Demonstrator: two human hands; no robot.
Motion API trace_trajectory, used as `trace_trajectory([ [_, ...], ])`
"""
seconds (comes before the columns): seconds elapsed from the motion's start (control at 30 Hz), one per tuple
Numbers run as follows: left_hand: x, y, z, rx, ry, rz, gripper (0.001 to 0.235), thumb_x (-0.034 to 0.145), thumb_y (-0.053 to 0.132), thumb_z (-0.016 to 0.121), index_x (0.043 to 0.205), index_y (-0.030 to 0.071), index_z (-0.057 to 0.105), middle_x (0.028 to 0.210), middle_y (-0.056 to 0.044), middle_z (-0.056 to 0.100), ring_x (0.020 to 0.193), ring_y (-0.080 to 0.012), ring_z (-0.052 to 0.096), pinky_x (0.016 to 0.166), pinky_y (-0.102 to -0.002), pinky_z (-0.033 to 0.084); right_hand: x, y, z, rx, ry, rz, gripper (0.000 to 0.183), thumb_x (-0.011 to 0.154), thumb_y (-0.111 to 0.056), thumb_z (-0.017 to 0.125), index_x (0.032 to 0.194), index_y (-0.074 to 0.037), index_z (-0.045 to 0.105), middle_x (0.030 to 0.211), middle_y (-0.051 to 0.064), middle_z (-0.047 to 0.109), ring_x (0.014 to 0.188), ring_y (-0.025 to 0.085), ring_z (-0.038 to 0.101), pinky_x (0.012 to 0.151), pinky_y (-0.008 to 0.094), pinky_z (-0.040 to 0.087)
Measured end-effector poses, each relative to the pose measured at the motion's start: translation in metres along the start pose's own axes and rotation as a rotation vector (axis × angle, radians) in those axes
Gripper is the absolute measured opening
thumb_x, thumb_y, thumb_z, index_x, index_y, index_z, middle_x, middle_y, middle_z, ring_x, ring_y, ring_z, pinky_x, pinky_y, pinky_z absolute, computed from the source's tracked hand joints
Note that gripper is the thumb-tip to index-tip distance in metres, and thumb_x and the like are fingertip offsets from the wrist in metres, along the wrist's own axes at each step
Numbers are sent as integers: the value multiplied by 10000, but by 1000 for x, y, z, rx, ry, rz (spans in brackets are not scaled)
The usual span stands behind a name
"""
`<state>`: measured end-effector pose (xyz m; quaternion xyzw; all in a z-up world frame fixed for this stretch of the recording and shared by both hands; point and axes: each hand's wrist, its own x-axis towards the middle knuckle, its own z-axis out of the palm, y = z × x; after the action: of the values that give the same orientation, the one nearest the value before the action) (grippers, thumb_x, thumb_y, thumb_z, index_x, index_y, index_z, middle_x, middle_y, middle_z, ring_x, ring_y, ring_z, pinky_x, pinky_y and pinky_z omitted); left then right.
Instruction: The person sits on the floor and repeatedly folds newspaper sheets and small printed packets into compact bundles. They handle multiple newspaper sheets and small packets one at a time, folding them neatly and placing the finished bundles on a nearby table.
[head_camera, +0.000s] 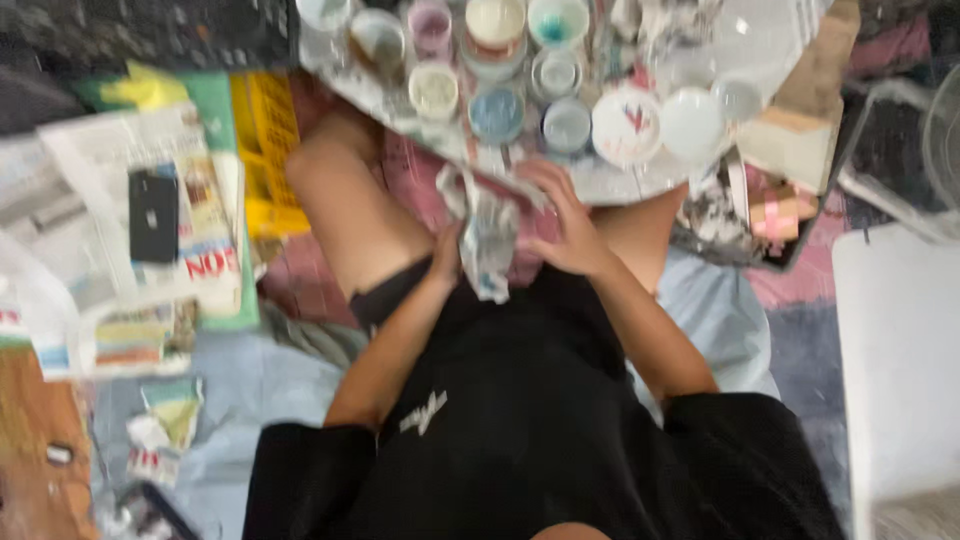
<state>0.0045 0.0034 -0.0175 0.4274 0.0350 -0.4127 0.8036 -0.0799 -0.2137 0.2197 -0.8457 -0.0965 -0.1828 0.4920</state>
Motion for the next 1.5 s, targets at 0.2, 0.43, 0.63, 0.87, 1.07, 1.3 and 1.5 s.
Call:
trace_trajectory([
  [0.2,5,5,-3,420,29,389,404,1063,256,567,1341,-35,602,1294,-150,656,1195,-230,615,1055,-384,471,-85,49,83,484,207,418,1101,855,-81,825,1638,-120,53,1625,194,309,1479,304,411,1153,443,444],
  [0.43,9,-6,-12,80,-211,158,448,997,190,626,1400,6,556,1338,-95,648,1213,-204,643,1050,-360,528,-98,84,88,615,101,585,806,928,-12,756,1578,-109,290,1462,158,506,1230,213,613,981,349,550],
  [0.63,1,-8,-38,274,-279,-108,404,1006,63,707,1318,-182,629,1227,-238,718,1111,-309,718,1034,-436,582,-102,97,94,534,341,620,205,1050,-76,653,1243,-8,634,1088,27,698,984,101,649,871,263,536],
  [0.87,-9,36,0,-157,-132,-53,606,993,177,649,1508,-45,421,1435,-170,574,1313,-274,570,1127,-409,470,-99,90,81,536,574,581,154,1107,-167,582,1056,-26,617,894,-17,656,772,37,551,674,218,440],
  [1.07,-42,126,46,280,-36,419,677,1055,376,587,1592,2,413,1632,-151,465,1542,-290,435,1286,-424,357,-95,82,80,441,549,581,141,1087,-154,609,1069,-16,625,900,-25,653,798,32,569,699,215,461],
  [1.3,-64,186,109,1292,-173,842,789,897,304,895,1513,95,449,1505,-134,518,1422,-303,489,1213,-492,379,-93,76,84,502,447,543,139,1084,-140,615,1101,-3,637,966,-3,701,862,44,631,772,226,514],
  [1.5,-51,193,117,1541,-180,847,436,839,222,898,1207,75,717,1188,-98,713,1143,-285,646,1051,-494,443,-97,75,83,509,415,578,129,1078,-128,622,1093,-2,646,973,6,711,851,45,619,763,229,509],
])
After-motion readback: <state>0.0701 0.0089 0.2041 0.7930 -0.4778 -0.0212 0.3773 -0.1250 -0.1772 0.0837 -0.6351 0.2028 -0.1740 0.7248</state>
